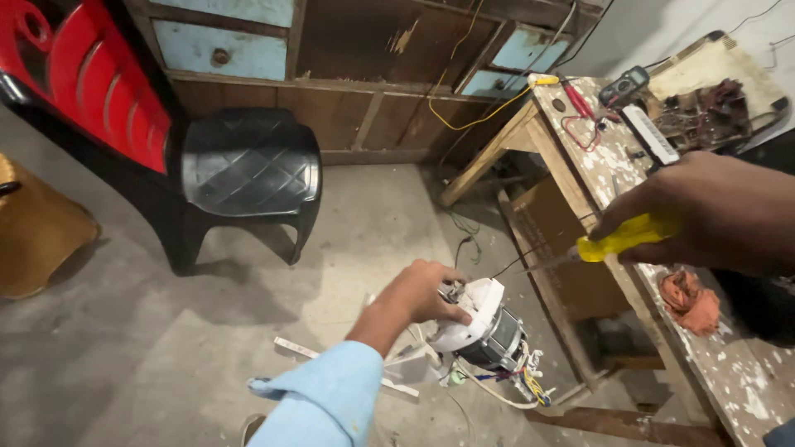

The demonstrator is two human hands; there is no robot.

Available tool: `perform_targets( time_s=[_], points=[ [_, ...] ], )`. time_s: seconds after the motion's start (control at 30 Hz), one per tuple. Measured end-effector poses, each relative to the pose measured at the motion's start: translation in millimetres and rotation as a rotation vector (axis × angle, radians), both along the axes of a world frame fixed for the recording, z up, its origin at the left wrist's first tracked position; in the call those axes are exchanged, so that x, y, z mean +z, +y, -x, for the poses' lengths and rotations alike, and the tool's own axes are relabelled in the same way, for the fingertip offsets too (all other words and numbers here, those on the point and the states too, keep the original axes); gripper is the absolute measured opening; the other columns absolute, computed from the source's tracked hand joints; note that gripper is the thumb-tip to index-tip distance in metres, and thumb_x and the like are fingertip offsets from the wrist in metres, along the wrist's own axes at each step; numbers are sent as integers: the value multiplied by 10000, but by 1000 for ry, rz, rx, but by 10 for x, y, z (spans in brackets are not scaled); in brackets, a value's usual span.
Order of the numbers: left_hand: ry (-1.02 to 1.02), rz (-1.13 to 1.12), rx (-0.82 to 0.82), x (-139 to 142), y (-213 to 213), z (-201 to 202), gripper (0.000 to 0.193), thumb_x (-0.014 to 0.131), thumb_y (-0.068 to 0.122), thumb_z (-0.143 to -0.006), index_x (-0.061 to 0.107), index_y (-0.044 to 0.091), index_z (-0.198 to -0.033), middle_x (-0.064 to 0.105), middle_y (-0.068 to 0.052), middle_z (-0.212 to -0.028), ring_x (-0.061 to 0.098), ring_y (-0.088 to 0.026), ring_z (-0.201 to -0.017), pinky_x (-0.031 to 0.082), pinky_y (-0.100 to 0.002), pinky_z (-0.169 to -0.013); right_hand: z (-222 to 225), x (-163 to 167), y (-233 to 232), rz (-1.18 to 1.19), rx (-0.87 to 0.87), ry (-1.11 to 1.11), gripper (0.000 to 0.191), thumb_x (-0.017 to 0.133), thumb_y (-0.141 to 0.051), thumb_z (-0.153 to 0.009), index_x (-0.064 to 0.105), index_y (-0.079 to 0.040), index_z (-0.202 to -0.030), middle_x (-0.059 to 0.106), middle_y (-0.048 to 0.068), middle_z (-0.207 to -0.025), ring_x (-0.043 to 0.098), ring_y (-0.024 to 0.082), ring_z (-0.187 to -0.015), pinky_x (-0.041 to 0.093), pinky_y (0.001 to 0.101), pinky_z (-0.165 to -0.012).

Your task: The person disassembles a standing fan by removing the front grille, fan blades, and rear grille using a screwdriver. They then proceed to remove the motor housing from the fan stand.

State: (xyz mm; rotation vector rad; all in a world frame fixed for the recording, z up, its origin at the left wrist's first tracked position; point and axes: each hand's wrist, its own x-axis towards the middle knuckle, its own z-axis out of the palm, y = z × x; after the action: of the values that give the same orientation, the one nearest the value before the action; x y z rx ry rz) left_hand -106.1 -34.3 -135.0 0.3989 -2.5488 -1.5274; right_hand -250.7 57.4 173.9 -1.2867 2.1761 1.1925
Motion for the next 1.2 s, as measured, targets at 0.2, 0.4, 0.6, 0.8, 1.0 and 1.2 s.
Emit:
perform_targets(
  time_s=[0.2, 0.4, 0.6, 0.8, 1.0, 1.2],
  points=[
    [-79, -139, 193, -23, 199, -66, 659, 954, 462, -533, 774, 117, -1064, 750, -167, -1043, 717, -344, -995, 560, -434, -875, -470, -253, -440, 13, 136, -146, 376, 789, -364, -819, 783, -371, -1195, 793, -104, -1123, 796, 80, -969, 619, 285, -861],
    [-136, -95, 300, 29, 386, -195, 605, 932, 564, -578, 769, 63, -876, 732, -155, -869, 726, -330, -852, 563, -453, -739, -701, -474, -724, -135, 120, -67, 327, 797, -327, -821, 783, -354, -1146, 790, -88, -1095, 781, 102, -968, 632, 274, -877],
    [-110, -56, 304, -115, 546, -308, 617, 857, 657, -677, 767, 65, -828, 728, -125, -794, 729, -313, -743, 556, -452, -646, -869, -617, -891, -217, 145, -16, 347, 807, -291, -818, 789, -385, -1151, 797, -87, -1069, 773, 119, -976, 619, 298, -895],
    [-165, -267, 252, -159, 519, -216, 668, 874, 650, -681, 758, 38, -922, 727, -148, -871, 732, -317, -848, 569, -444, -735, -914, -741, -883, -246, 87, -9, 281, 786, -293, -845, 775, -354, -1119, 781, -55, -1085, 766, 118, -982, 626, 284, -894],
    [-304, -505, 173, -91, 449, -114, 612, 822, 642, -688, 785, 82, -932, 804, -125, -845, 780, -238, -832, 585, -382, -766, -774, -724, -686, -184, 146, -100, 324, 827, -283, -796, 804, -344, -1114, 801, -19, -1048, 765, 164, -980, 611, 321, -892],
    [-339, -562, 142, -88, 481, -98, 669, 802, 663, -597, 804, 89, -940, 815, -130, -877, 792, -259, -810, 610, -369, -746, -736, -772, -658, -166, 198, -102, 295, 797, -220, -773, 807, -290, -1060, 780, 64, -951, 753, 257, -935, 603, 383, -856]
  ],
)
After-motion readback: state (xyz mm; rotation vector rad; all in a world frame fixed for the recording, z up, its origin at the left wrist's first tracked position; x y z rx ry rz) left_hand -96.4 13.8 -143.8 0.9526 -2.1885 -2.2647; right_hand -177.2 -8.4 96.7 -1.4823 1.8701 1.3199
